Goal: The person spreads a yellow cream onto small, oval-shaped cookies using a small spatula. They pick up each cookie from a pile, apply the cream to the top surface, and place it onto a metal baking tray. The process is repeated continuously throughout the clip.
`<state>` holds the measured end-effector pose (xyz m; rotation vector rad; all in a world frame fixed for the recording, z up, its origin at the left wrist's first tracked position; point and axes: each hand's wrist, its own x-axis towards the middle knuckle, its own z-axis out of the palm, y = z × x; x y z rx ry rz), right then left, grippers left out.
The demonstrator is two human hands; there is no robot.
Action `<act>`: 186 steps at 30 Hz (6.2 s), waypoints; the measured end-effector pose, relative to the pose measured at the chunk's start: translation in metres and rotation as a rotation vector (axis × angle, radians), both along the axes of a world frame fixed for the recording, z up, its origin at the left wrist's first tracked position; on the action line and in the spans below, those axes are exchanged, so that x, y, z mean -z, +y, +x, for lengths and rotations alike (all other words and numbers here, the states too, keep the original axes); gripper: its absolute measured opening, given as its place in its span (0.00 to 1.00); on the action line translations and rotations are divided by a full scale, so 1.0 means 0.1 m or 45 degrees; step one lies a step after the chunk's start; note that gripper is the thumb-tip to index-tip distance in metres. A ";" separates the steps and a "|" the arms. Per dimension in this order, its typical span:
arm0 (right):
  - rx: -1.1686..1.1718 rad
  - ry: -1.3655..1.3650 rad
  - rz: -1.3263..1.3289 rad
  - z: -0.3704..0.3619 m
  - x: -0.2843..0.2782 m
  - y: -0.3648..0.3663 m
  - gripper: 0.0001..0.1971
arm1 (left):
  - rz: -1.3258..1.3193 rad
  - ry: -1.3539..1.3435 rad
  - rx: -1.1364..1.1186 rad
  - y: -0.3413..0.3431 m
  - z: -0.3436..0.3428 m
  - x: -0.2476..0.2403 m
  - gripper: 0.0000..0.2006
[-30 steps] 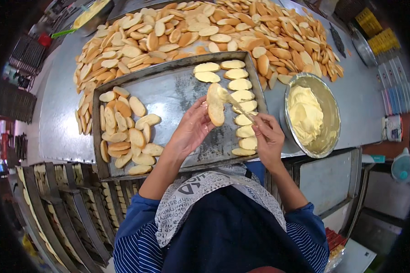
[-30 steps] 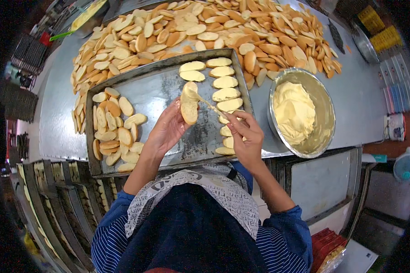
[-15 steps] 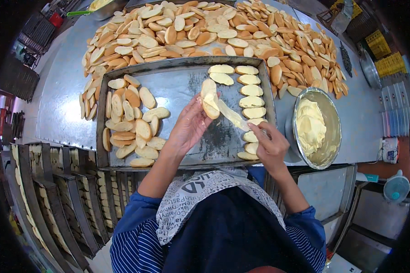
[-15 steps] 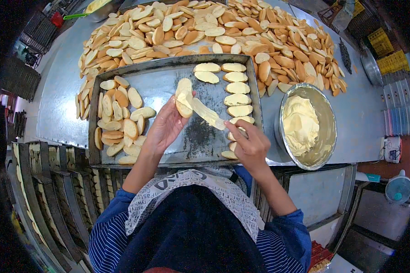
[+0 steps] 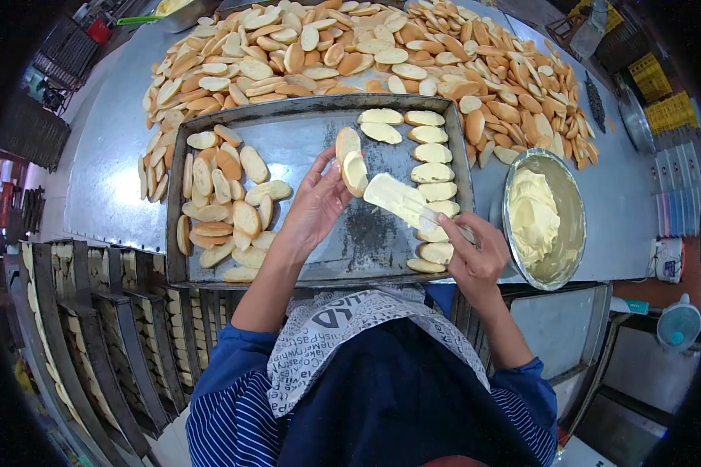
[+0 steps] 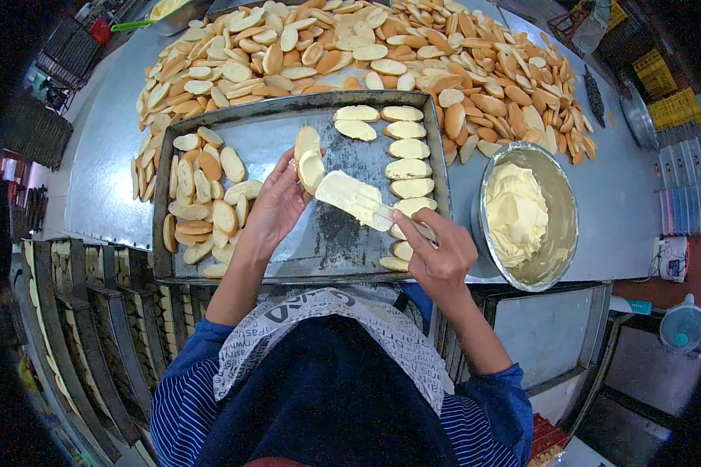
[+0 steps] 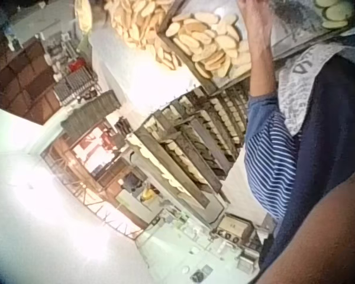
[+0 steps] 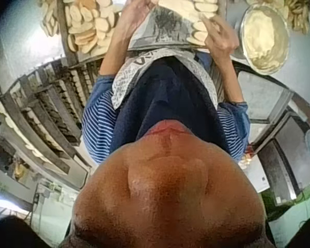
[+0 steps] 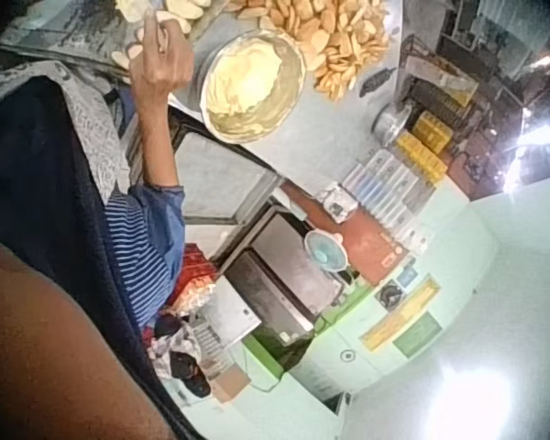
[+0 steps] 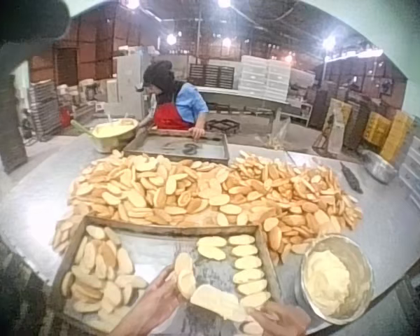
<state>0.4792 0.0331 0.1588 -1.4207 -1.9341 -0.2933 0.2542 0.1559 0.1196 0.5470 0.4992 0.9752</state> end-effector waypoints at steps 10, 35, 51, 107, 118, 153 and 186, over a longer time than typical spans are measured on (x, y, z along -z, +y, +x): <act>0.193 -0.097 0.091 -0.03 0.38 0.41 0.27 | -0.152 -0.102 0.260 -0.19 0.16 0.07 0.25; 0.606 0.951 0.011 0.29 0.36 -0.23 0.19 | 1.122 1.812 -0.274 0.72 0.74 1.01 0.39; 0.788 0.854 0.073 0.68 0.17 -0.43 0.14 | 1.230 1.985 -0.324 0.65 0.64 0.88 0.38; 0.156 0.604 -0.094 -0.09 0.39 -0.06 0.26 | -0.236 0.020 0.267 -0.31 0.45 -0.11 0.20; 0.185 0.138 -0.043 0.15 0.10 -0.21 0.28 | -0.138 0.036 0.133 -0.12 0.27 0.05 0.19; 0.412 0.626 -0.086 0.23 0.16 0.09 0.18 | -0.167 0.298 0.146 0.12 0.21 0.37 0.19; 0.795 0.176 -1.066 1.37 -0.36 -0.42 0.09 | 1.323 2.605 0.124 0.45 -1.17 0.45 0.13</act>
